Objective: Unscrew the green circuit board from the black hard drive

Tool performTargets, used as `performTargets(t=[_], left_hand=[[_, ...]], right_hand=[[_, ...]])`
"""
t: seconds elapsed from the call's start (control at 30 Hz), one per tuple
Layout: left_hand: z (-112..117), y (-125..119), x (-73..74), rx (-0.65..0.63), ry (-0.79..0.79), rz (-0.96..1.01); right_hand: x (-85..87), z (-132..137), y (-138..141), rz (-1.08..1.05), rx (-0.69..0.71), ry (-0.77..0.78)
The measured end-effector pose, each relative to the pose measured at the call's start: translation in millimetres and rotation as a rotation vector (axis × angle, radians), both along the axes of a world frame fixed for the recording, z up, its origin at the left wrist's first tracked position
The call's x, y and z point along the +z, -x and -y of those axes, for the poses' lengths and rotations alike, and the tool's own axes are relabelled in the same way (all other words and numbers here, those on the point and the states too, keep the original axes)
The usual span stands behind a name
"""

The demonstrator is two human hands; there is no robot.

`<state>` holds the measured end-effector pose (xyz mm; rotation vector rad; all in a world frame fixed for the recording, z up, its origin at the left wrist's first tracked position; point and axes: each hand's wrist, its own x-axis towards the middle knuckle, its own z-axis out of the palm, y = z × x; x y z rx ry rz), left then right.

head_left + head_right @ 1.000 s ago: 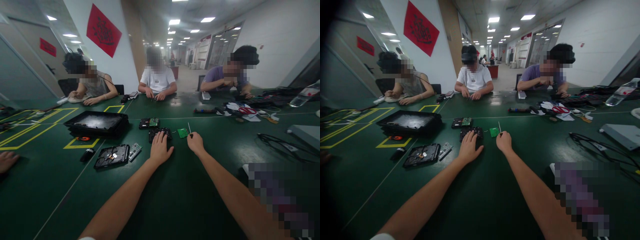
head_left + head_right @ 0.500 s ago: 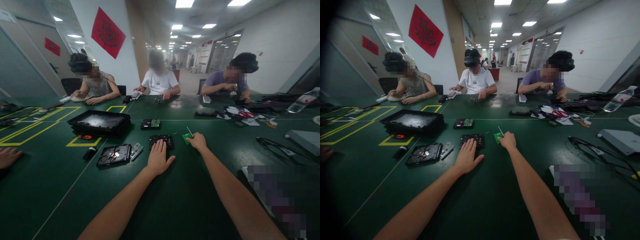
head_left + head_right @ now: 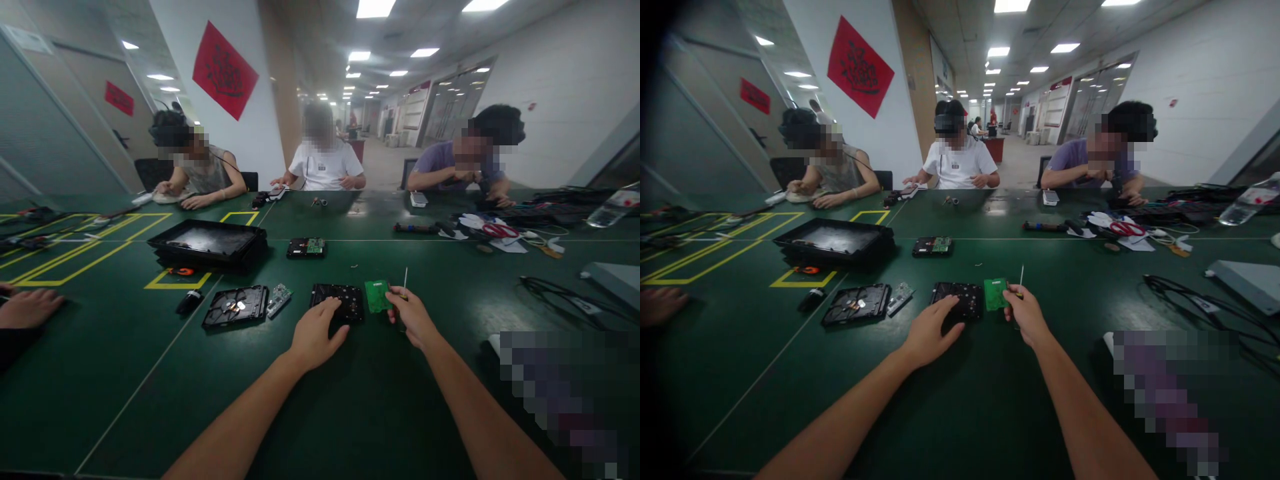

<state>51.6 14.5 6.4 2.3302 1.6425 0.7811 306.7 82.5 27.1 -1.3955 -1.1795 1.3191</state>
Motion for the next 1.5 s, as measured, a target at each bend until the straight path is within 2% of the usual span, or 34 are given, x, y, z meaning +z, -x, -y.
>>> performTargets(t=[0.1, 0.23, 0.43, 0.77, 0.97, 1.17, 1.5], left_hand=[[-8, 7, 1.4, 0.077, -0.039, 0.054], [-13, 14, -3.6, 0.145, -0.075, -0.014], [-13, 19, -15.8, 0.036, 0.084, -0.053], [-4, 9, -11.7, -0.059, 0.065, -0.106], [2, -2, -13.3, -0.048, 0.033, -0.098], [1, 0, -10.4, -0.058, 0.045, -0.121], [-1, 0, -10.3, -0.057, 0.059, -0.119]], right_hand=[[3.8, 3, 4, -0.116, 0.021, 0.040], [2.4, 6, 10, -0.182, 0.075, 0.093], [-4.2, 9, 17, -0.192, 0.186, 0.023], [0.6, 13, 24, -0.167, 0.190, 0.048], [0.0, 12, 24, -0.131, 0.172, 0.057], [-4.2, 11, 24, -0.107, 0.211, 0.018], [-7.0, 12, 24, -0.060, 0.193, -0.026]])
